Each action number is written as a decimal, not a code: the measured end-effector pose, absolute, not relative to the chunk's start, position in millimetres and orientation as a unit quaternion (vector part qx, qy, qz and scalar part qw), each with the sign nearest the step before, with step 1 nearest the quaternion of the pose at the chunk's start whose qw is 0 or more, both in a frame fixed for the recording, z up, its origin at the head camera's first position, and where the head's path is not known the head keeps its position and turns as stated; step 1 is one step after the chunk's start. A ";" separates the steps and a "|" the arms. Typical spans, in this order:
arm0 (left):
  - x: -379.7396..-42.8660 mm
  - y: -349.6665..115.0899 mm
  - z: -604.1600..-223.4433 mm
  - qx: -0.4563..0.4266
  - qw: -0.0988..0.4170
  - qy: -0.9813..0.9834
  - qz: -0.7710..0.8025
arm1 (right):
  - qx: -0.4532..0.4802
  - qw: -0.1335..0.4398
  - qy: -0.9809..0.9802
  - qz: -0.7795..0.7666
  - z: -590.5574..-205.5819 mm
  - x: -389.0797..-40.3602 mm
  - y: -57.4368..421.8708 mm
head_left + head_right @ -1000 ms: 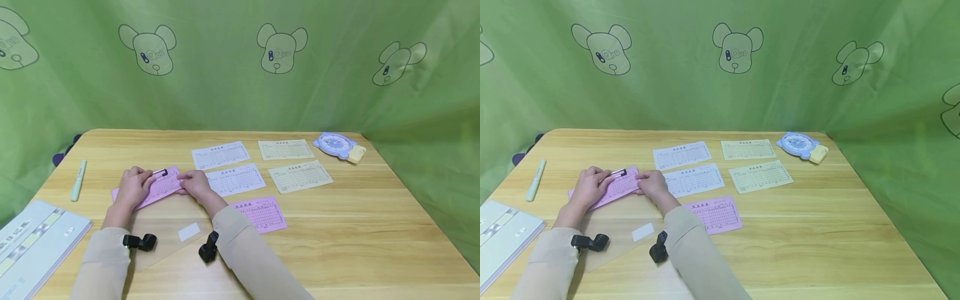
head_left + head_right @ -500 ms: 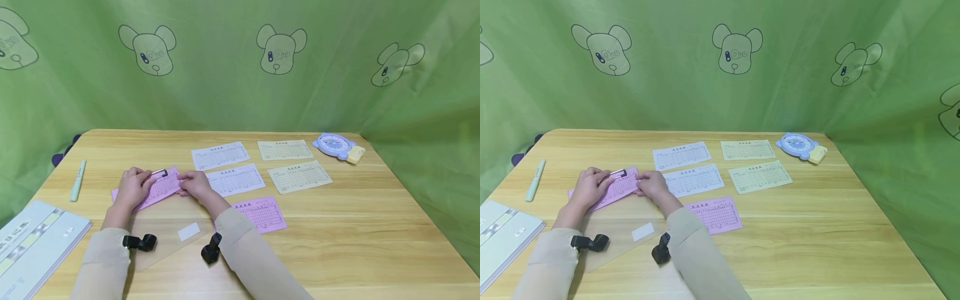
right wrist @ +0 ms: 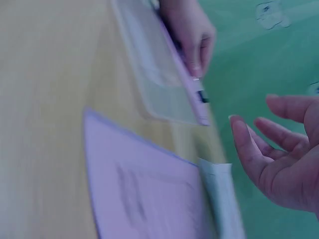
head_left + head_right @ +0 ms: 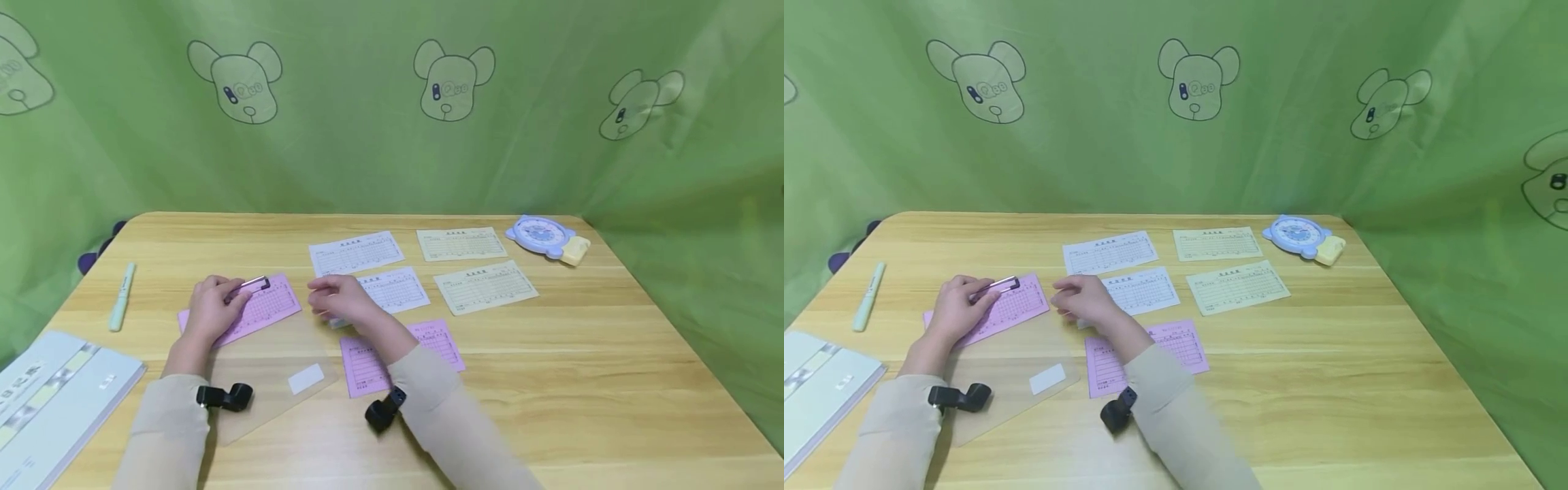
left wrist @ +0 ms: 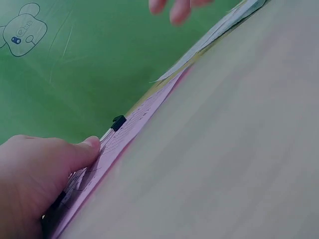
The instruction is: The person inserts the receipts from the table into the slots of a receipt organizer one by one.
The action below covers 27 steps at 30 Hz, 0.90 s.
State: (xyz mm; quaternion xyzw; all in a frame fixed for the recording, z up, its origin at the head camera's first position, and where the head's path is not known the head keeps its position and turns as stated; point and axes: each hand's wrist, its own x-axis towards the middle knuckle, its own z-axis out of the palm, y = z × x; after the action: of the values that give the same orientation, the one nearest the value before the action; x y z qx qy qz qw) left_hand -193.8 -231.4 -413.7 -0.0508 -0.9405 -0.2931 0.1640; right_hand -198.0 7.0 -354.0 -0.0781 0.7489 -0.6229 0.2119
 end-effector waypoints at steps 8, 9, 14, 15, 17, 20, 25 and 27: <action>-193.4 -230.6 -413.4 -0.047 0.166 -0.938 -0.301 | -0.172 0.201 0.736 -0.623 -334.6 -186.4 72.4; -193.3 -230.7 -412.9 -0.046 0.165 -0.937 -0.303 | -0.175 0.197 0.737 -0.623 -332.4 -184.8 80.2; -192.3 -231.2 -411.3 -0.040 0.157 -0.937 -0.311 | -0.183 0.169 0.752 -0.610 -326.6 -177.0 117.9; -192.0 -231.3 -410.9 -0.038 0.156 -0.936 -0.312 | -0.186 0.163 0.755 -0.607 -326.7 -175.7 125.1; -191.6 -231.2 -410.3 -0.038 0.155 -0.936 -0.314 | -0.186 0.149 0.766 -0.597 -328.2 -173.8 138.7; -191.1 -230.8 -409.5 -0.037 0.154 -0.936 -0.316 | -0.180 0.131 0.777 -0.588 -334.4 -172.7 158.0; -191.2 -230.6 -408.8 -0.034 0.149 -0.936 -0.317 | -0.155 0.114 0.785 -0.589 -348.5 -171.6 184.4; -191.4 -230.8 -408.6 -0.034 0.146 -0.936 -0.318 | -0.144 0.109 0.785 -0.593 -353.0 -170.9 192.3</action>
State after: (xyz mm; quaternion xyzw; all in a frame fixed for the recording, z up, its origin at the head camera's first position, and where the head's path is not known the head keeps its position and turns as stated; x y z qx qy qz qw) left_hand -191.4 -230.8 -408.6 -0.0340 -0.9363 -0.3176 0.1463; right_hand -170.9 192.3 -353.0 -0.1436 0.7849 -0.5928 0.1090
